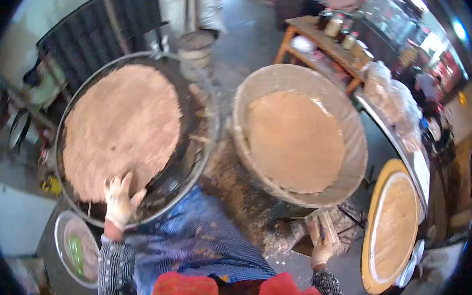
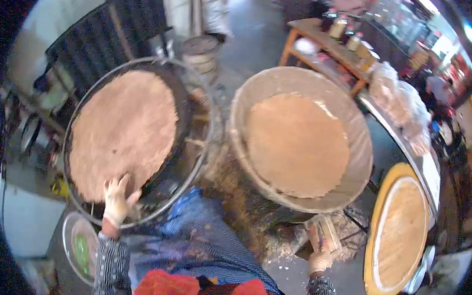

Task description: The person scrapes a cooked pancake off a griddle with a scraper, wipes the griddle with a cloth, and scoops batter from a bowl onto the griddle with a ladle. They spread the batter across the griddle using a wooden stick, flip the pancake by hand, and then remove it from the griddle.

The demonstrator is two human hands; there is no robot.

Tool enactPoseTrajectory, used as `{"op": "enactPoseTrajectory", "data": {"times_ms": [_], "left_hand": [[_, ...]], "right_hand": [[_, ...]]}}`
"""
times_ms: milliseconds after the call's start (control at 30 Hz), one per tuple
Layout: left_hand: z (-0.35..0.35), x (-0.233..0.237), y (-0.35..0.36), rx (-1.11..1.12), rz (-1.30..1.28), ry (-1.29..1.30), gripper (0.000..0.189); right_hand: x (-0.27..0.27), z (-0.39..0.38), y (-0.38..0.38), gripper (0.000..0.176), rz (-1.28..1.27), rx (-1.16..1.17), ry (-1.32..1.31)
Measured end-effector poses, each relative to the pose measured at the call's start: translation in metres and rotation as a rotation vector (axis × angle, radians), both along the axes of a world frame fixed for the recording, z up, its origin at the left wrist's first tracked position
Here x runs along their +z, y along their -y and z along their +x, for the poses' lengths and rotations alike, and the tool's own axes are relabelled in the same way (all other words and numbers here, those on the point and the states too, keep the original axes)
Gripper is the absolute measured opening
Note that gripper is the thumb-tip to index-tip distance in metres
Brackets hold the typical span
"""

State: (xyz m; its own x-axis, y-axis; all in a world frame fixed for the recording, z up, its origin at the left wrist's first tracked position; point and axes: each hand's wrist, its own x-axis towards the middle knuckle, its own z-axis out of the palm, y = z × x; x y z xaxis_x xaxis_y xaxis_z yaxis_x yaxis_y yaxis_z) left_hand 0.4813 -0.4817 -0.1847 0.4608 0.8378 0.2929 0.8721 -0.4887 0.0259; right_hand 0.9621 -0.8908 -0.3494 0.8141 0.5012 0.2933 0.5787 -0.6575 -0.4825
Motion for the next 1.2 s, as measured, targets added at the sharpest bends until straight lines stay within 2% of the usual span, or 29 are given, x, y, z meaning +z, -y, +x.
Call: {"op": "enactPoseTrajectory", "data": {"times_ms": [33, 67, 133, 200, 233, 300, 333, 367, 433, 467, 567, 600, 633, 667, 700, 767, 800, 833, 867, 933, 967, 1000, 1033, 1067, 1100, 1133, 1167, 1200], "left_hand": [[-0.004, -0.001, -0.006, -0.033, 0.011, -0.023, 0.072], [-0.003, 0.007, -0.017, -0.016, 0.017, -0.021, 0.072], [-0.018, 0.003, -0.042, 0.021, 0.106, -0.004, 0.069], [-0.033, -0.009, -0.071, 0.163, 0.129, -0.062, 0.069], [-0.039, -0.021, -0.083, 0.244, 0.130, -0.084, 0.070], [-0.043, -0.029, -0.093, 0.319, 0.075, -0.134, 0.072], [-0.049, -0.038, -0.095, 0.384, 0.003, -0.190, 0.073], [-0.055, -0.053, -0.099, 0.421, -0.087, -0.193, 0.075], [-0.047, -0.045, -0.092, 0.397, -0.022, -0.130, 0.075], [-0.047, -0.048, -0.093, 0.394, 0.008, -0.137, 0.074], [-0.044, -0.052, -0.092, 0.400, 0.048, -0.141, 0.072], [-0.043, -0.055, -0.094, 0.428, 0.013, -0.141, 0.074], [-0.040, -0.052, -0.096, 0.460, -0.053, -0.137, 0.077], [-0.039, -0.052, -0.096, 0.467, -0.066, -0.138, 0.078], [-0.040, -0.055, -0.097, 0.465, -0.083, -0.138, 0.079], [-0.041, -0.049, -0.091, 0.462, -0.106, -0.150, 0.078], [-0.040, -0.047, -0.087, 0.457, -0.128, -0.159, 0.078], [-0.044, -0.047, -0.085, 0.412, -0.118, -0.157, 0.077], [-0.045, -0.043, -0.081, 0.393, -0.128, -0.154, 0.077], [-0.046, -0.041, -0.075, 0.330, -0.146, -0.138, 0.078], [-0.048, -0.041, -0.073, 0.301, -0.144, -0.122, 0.079], [-0.045, -0.038, -0.070, 0.290, -0.168, -0.123, 0.080], [-0.042, -0.036, -0.064, 0.286, -0.194, -0.125, 0.081], [-0.037, -0.035, -0.058, 0.249, -0.191, -0.128, 0.081], [-0.028, -0.034, -0.054, 0.226, -0.194, -0.119, 0.079], [-0.016, -0.036, -0.048, 0.182, -0.196, -0.094, 0.077], [-0.004, -0.038, -0.041, 0.141, -0.198, -0.071, 0.075], [0.015, -0.031, -0.035, 0.039, -0.234, -0.014, 0.073]], "right_hand": [[-0.006, 0.007, 0.004, 0.026, 0.020, -0.092, 0.153], [-0.013, 0.012, 0.006, 0.026, 0.023, -0.120, 0.158], [-0.031, 0.027, 0.008, 0.039, 0.071, -0.247, -0.261], [-0.041, 0.038, -0.006, 0.053, 0.135, -0.338, -0.682], [-0.043, 0.034, -0.017, 0.053, 0.139, -0.324, -0.674], [-0.041, 0.018, -0.043, 0.057, -0.632, -0.297, -0.320], [-0.035, 0.016, -0.052, 0.066, -0.652, -0.311, -0.418], [-0.037, 0.017, -0.056, 0.066, -0.670, -0.291, -0.409], [-0.048, 0.011, -0.053, 0.065, -0.714, -0.308, -0.291], [-0.026, 0.003, -0.066, 0.062, -0.665, -0.294, -0.333], [-0.074, -0.002, -0.090, 0.036, -0.098, 0.130, -0.096], [-0.043, -0.030, -0.126, 0.033, -0.096, 0.227, -0.279], [-0.014, -0.069, -0.161, 0.029, 0.000, 0.356, -0.289], [-0.016, -0.093, -0.193, 0.027, 0.154, 0.524, -0.332], [0.010, -0.132, -0.230, 0.028, 0.360, 0.493, -0.905], [0.094, -0.182, -0.297, 0.039, 0.396, 0.544, -1.316], [0.113, -0.195, -0.329, 0.049, 0.409, 0.485, -1.473], [0.115, -0.202, -0.359, 0.061, 0.386, 0.550, -1.526], [0.112, -0.206, -0.384, 0.073, 0.411, 0.565, -1.685], [0.117, -0.212, -0.430, 0.083, 0.252, 0.516, -1.862], [0.122, -0.222, -0.443, 0.073, 0.286, 0.383, -1.764], [0.094, -0.211, -0.458, 0.061, 0.358, 0.880, -0.949], [0.065, -0.202, -0.472, 0.049, 0.356, 1.215, -0.062], [0.071, -0.198, -0.479, 0.049, 0.359, 1.204, -0.053], [0.078, -0.197, -0.485, 0.036, 0.508, 0.977, -0.779], [0.083, -0.195, -0.486, 0.023, 0.613, 0.648, -1.478], [0.103, -0.178, -0.471, 0.016, 0.616, 0.790, -1.179], [0.095, -0.150, -0.463, 0.017, 0.676, 0.944, -0.816]]}}
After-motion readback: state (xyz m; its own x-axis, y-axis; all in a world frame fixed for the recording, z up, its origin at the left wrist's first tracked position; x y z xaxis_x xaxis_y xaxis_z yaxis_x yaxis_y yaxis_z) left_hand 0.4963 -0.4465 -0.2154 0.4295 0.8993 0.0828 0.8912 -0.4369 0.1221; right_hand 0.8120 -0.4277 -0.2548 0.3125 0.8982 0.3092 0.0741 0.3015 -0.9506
